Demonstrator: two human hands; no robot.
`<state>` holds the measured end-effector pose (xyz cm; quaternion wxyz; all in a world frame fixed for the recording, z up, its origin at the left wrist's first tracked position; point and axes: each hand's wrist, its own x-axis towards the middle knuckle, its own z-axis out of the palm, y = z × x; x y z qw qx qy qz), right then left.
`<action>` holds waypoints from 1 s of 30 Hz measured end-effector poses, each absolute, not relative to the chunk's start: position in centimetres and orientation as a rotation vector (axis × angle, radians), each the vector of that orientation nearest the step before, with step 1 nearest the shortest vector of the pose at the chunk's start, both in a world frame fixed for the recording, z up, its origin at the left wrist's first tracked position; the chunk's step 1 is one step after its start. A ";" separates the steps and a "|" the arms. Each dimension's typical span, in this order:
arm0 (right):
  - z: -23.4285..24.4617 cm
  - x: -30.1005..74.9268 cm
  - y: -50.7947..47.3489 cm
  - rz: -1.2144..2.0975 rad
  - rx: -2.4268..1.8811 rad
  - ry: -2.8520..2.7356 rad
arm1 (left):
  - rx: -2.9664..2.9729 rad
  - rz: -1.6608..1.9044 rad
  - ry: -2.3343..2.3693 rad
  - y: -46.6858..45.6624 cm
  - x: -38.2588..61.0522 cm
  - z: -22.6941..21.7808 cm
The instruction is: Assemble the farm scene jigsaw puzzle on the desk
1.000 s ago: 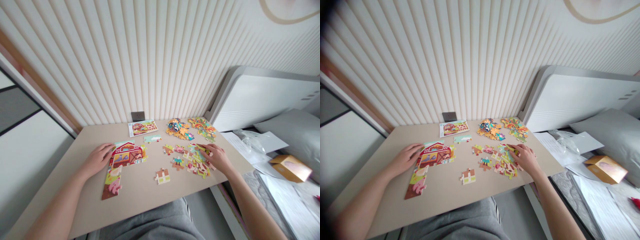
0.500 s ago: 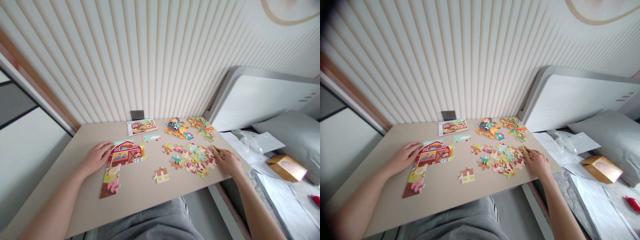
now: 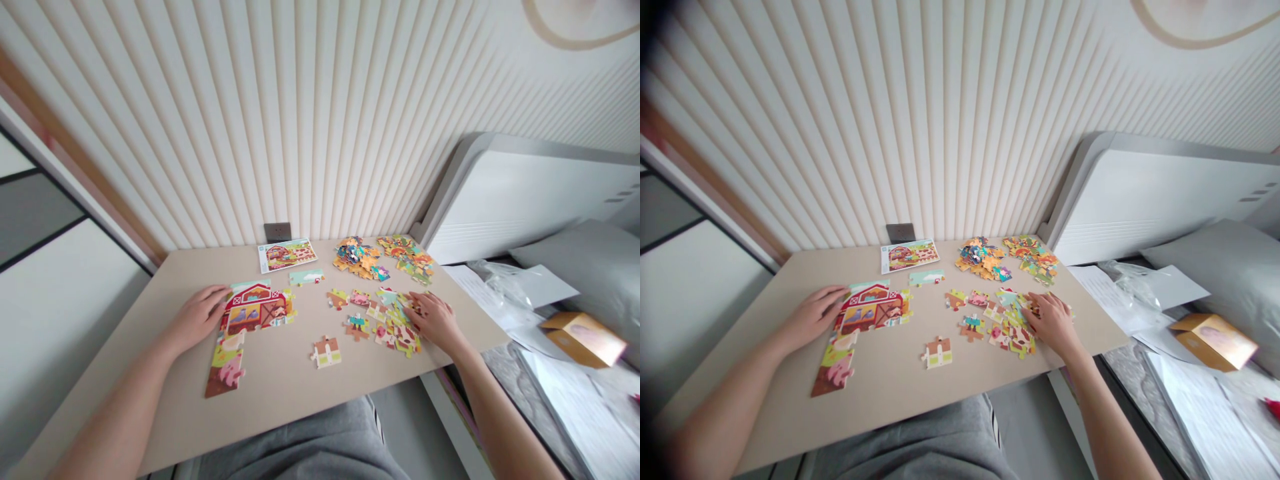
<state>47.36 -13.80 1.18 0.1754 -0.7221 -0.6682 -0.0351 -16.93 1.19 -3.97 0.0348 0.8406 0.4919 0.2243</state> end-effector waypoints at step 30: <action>4.7 17.3 -10.4 0.623 -0.856 -2.465 | 2.560 0.723 1.517 -1.1 -14.3 -1.1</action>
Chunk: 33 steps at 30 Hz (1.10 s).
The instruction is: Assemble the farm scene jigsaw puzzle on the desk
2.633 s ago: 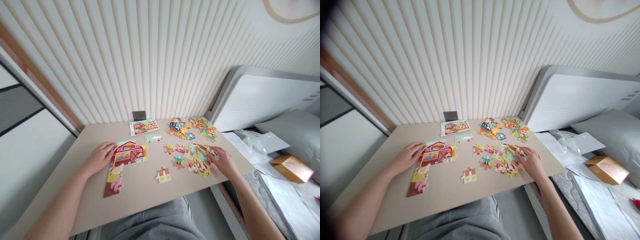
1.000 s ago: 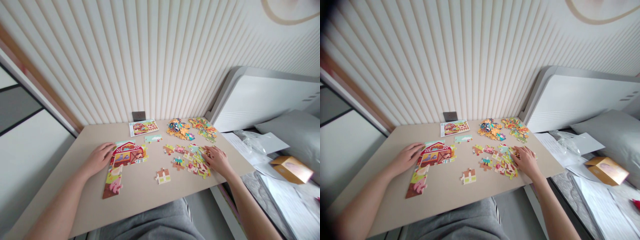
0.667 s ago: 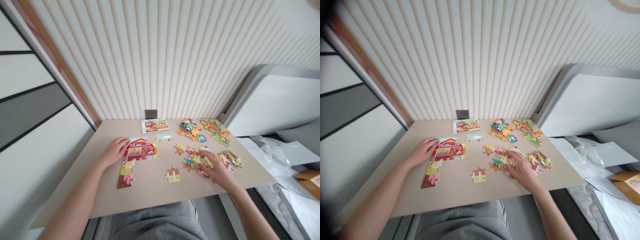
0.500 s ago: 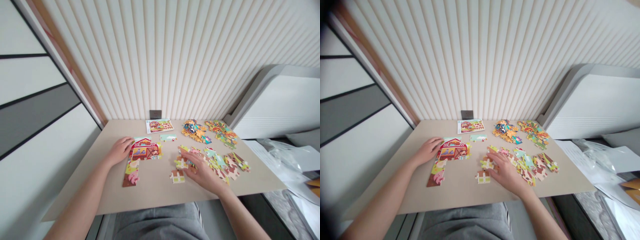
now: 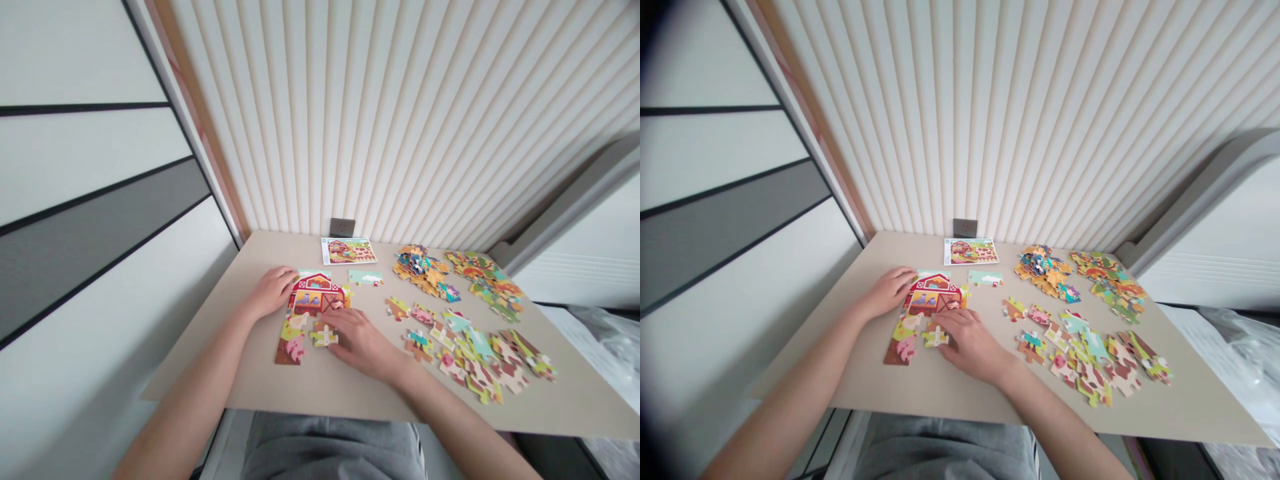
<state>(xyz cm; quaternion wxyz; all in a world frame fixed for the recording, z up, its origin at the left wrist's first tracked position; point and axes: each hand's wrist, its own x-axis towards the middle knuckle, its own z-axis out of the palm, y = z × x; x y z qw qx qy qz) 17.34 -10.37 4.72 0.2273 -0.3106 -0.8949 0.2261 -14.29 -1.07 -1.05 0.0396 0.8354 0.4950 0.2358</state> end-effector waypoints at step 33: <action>3.3 15.6 -9.7 0.520 -0.907 -2.435 | 2.548 0.710 1.557 -1.8 -13.6 -0.1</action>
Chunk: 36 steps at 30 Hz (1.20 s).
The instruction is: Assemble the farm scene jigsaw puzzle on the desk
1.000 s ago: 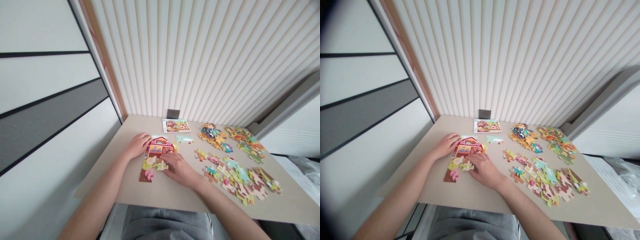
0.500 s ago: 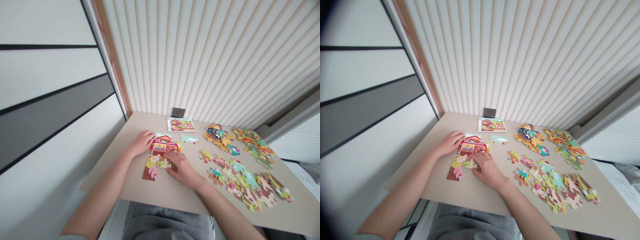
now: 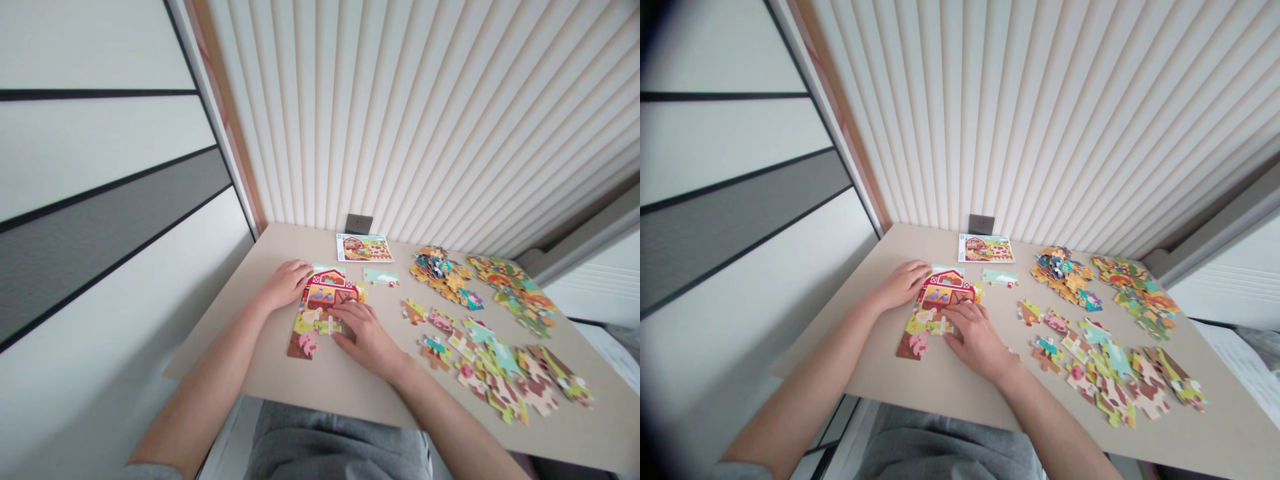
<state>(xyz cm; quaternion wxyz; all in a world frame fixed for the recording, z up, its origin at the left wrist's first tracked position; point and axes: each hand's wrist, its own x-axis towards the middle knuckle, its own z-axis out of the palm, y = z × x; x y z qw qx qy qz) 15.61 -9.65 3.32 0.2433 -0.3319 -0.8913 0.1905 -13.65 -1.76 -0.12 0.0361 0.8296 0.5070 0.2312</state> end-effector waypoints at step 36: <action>3.6 15.8 -11.1 0.354 -0.958 -2.515 | 2.543 0.711 1.553 -1.8 -13.7 -0.2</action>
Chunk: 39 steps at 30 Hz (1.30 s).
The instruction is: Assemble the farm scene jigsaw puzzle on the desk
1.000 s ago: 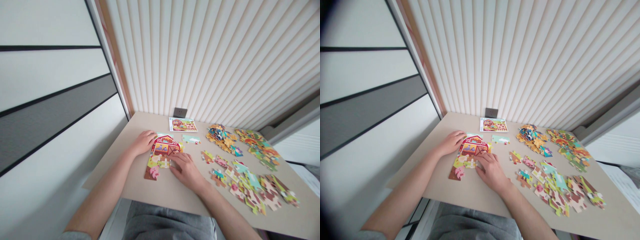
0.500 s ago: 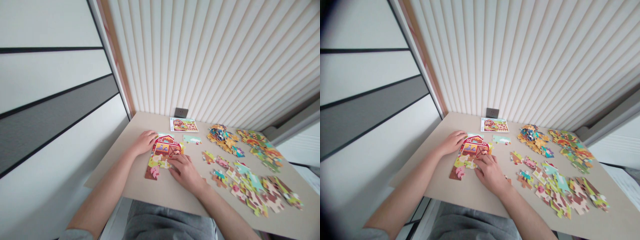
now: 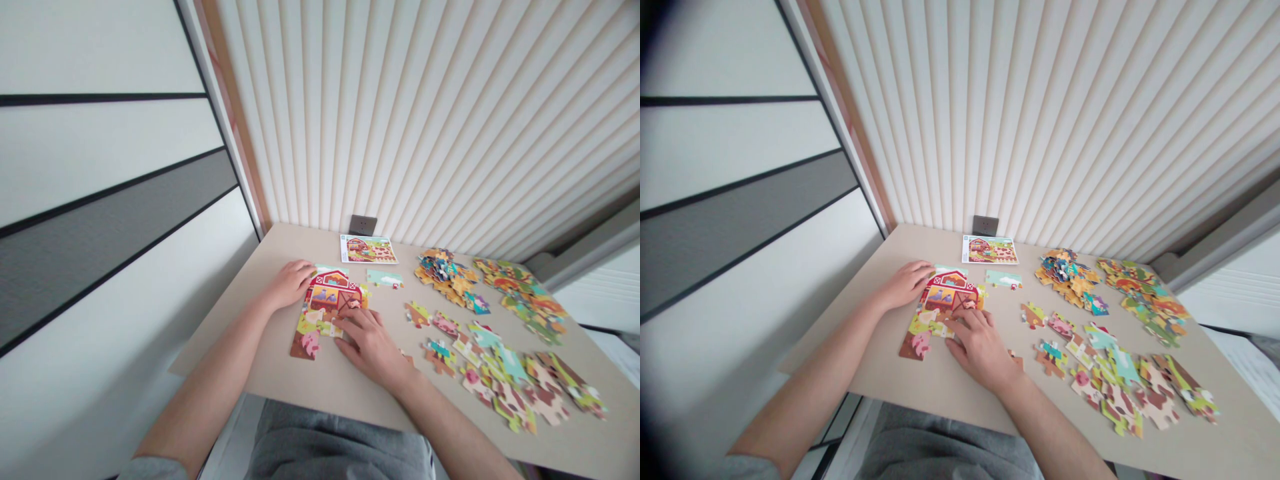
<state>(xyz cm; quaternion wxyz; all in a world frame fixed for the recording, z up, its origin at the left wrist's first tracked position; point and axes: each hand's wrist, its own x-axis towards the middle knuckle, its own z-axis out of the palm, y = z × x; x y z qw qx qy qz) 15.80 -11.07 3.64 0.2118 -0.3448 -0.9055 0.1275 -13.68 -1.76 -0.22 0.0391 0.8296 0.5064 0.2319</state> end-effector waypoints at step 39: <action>3.0 19.4 -8.3 0.535 -1.221 -2.043 | 2.568 0.712 1.535 -1.0 -14.4 -1.3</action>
